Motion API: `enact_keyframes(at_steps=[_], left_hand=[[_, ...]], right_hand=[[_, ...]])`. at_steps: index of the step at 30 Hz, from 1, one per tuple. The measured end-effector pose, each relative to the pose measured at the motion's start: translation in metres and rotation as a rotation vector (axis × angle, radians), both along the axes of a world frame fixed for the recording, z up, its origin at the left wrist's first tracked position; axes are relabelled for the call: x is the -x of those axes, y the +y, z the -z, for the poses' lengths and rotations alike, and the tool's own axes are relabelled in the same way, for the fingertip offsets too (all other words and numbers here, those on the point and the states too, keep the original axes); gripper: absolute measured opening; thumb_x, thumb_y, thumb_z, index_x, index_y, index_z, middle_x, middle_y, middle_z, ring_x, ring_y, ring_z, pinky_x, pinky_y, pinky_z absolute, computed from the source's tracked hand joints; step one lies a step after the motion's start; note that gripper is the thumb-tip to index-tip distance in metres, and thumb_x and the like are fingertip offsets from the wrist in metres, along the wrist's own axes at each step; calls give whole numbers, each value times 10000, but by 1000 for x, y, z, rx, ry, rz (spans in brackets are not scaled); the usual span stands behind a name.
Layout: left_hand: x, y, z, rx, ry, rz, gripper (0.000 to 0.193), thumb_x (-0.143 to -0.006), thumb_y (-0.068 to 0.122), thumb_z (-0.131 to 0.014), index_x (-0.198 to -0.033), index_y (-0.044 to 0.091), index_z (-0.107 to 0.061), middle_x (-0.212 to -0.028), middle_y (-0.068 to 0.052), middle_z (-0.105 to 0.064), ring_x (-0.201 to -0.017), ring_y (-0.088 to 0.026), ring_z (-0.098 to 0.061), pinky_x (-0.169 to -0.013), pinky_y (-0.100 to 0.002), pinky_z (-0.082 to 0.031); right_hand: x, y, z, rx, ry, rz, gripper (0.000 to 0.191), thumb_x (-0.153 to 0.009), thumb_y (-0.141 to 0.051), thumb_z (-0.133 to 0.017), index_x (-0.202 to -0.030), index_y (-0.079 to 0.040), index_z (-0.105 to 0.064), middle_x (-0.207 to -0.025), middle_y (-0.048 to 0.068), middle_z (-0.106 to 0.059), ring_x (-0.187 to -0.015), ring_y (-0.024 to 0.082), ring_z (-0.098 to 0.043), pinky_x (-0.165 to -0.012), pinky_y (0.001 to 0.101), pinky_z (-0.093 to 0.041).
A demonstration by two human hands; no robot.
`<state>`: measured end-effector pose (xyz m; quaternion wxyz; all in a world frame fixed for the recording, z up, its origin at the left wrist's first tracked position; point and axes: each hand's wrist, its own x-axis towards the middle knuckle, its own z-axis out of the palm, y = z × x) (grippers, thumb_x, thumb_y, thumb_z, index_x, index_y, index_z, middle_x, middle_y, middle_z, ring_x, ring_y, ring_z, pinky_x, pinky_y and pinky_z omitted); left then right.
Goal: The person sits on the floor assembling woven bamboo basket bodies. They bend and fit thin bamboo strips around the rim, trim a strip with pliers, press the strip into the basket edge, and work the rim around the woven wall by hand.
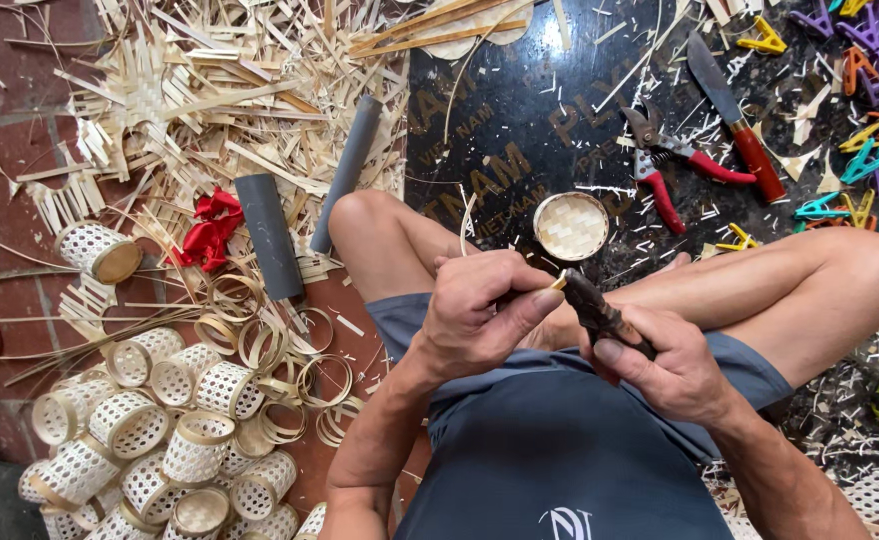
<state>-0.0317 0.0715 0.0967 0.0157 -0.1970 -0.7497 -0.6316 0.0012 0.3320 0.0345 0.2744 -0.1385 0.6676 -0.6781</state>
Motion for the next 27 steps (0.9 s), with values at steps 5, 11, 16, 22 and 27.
enact_keyframes(at_steps=[5, 11, 16, 22, 27], left_hand=[[0, -2, 0, -29, -14, 19, 83, -980, 66, -746, -984, 13, -682, -776, -75, -636, -667, -173, -612, -560, -288, -446], [-7, 10, -9, 124, 61, -113, 91, -957, 36, -761, -1009, 11, -691, -783, -87, -644, -684, -202, -639, -616, -335, -487], [-6, 6, -19, 128, 67, -35, 110, -940, 37, -778, -964, 18, -672, -771, -83, -643, -671, -213, -652, -610, -343, -498], [-11, 0, -11, 147, 22, -3, 103, -934, 29, -772, -987, 12, -685, -810, -91, -673, -710, -220, -680, -645, -338, -527], [-17, -54, 4, 127, -95, 46, 137, -951, -25, -705, -1087, -18, -713, -1000, -103, -734, -934, -186, -711, -835, -339, -583]], right_hand=[[0, -4, -4, 88, -119, -37, 138, -960, -103, -654, -877, -5, -604, -740, 76, -610, -623, 156, -565, -580, 288, -463], [3, -20, -12, -284, 776, 196, 234, -906, -68, -707, -876, -16, -481, -962, 205, -652, -704, 261, -604, -611, 343, -467], [-2, -11, -9, -129, 436, 74, 167, -905, -51, -692, -867, -24, -532, -747, 72, -600, -605, 186, -562, -582, 324, -468], [-10, -2, 4, 97, 74, -43, 201, -1015, -157, -592, -873, -17, -563, -811, 50, -690, -640, 132, -613, -592, 275, -522], [-4, 13, 9, 337, -151, 210, 247, -1051, -184, -574, -1016, 50, -645, -883, 122, -674, -706, 162, -618, -619, 289, -506]])
